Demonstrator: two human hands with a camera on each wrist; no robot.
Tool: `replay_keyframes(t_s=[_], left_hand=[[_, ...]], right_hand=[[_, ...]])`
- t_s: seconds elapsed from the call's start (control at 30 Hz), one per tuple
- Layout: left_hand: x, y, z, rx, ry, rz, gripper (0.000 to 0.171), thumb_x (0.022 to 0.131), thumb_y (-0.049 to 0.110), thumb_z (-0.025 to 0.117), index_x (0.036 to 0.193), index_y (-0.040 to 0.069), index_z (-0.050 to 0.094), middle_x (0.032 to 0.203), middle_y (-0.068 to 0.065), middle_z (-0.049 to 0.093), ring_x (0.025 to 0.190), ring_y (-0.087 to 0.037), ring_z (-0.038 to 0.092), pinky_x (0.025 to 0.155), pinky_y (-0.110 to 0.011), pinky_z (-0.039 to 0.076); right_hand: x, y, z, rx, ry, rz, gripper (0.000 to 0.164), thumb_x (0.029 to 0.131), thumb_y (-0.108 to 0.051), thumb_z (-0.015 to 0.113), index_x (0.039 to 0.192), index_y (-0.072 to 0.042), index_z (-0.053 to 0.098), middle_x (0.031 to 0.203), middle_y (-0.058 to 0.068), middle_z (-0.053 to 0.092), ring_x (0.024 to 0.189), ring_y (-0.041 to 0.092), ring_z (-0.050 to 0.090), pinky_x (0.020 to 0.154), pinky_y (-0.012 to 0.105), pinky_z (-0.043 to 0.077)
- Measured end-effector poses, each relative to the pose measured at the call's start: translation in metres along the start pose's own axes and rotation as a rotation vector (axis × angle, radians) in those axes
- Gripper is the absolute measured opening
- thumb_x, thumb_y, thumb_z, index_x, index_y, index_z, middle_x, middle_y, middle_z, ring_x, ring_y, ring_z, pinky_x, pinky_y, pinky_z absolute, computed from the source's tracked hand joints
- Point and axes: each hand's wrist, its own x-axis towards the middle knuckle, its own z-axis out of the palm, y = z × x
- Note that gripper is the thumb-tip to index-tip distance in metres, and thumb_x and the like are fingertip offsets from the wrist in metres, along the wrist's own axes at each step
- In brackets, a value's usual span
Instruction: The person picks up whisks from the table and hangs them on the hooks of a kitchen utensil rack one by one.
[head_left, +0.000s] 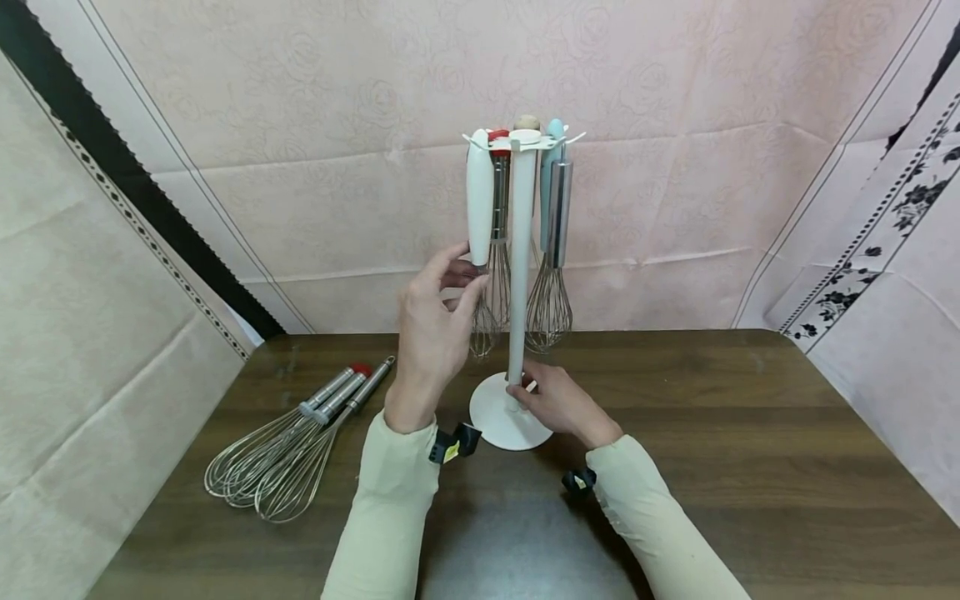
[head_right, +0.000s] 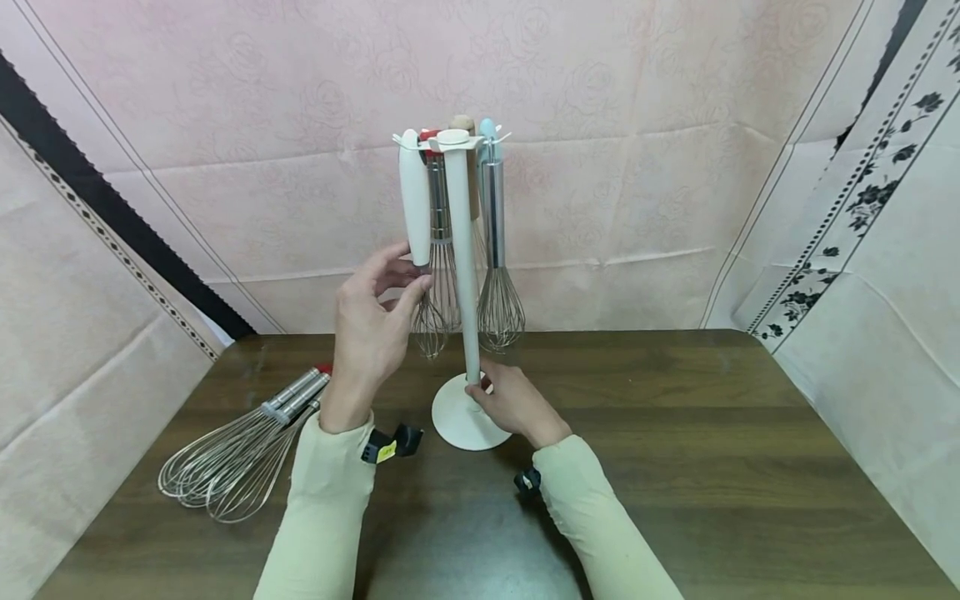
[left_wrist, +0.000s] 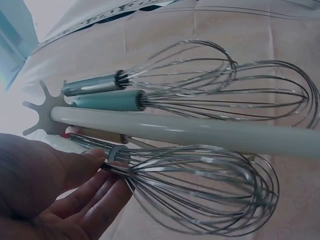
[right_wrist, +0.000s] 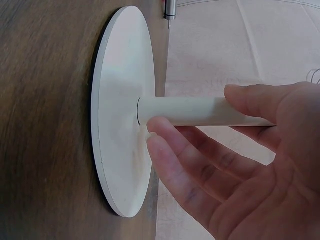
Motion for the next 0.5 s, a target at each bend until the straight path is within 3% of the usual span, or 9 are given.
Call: replay_keyframes(t_s=[0.23,0.5], left_hand=[[-0.001,-0.005,-0.004,0.075,-0.013,0.015,0.044,0.097,0.011,0.069,0.140,0.011,0.059,0.114,-0.008,0.074,0.103,-0.020,0.070,0.087,-0.031,0.061],[-0.004,-0.011,-0.015,0.111,-0.001,0.025,0.037,0.099,0.016,0.069,0.134,0.010,0.063,0.111,-0.009,0.074,0.102,-0.021,0.070,0.088,-0.036,0.061]], right_hand=[[-0.001,0.000,0.001,0.016,-0.008,0.028,0.030,0.102,-0.023,0.064,0.129,-0.011,0.062,0.112,0.010,0.072,0.094,0.020,0.068,0.081,0.040,0.059],[0.000,-0.001,0.000,0.022,-0.010,0.028,0.026,0.102,-0.023,0.064,0.126,-0.013,0.064,0.110,0.009,0.072,0.090,0.017,0.068,0.077,0.038,0.058]])
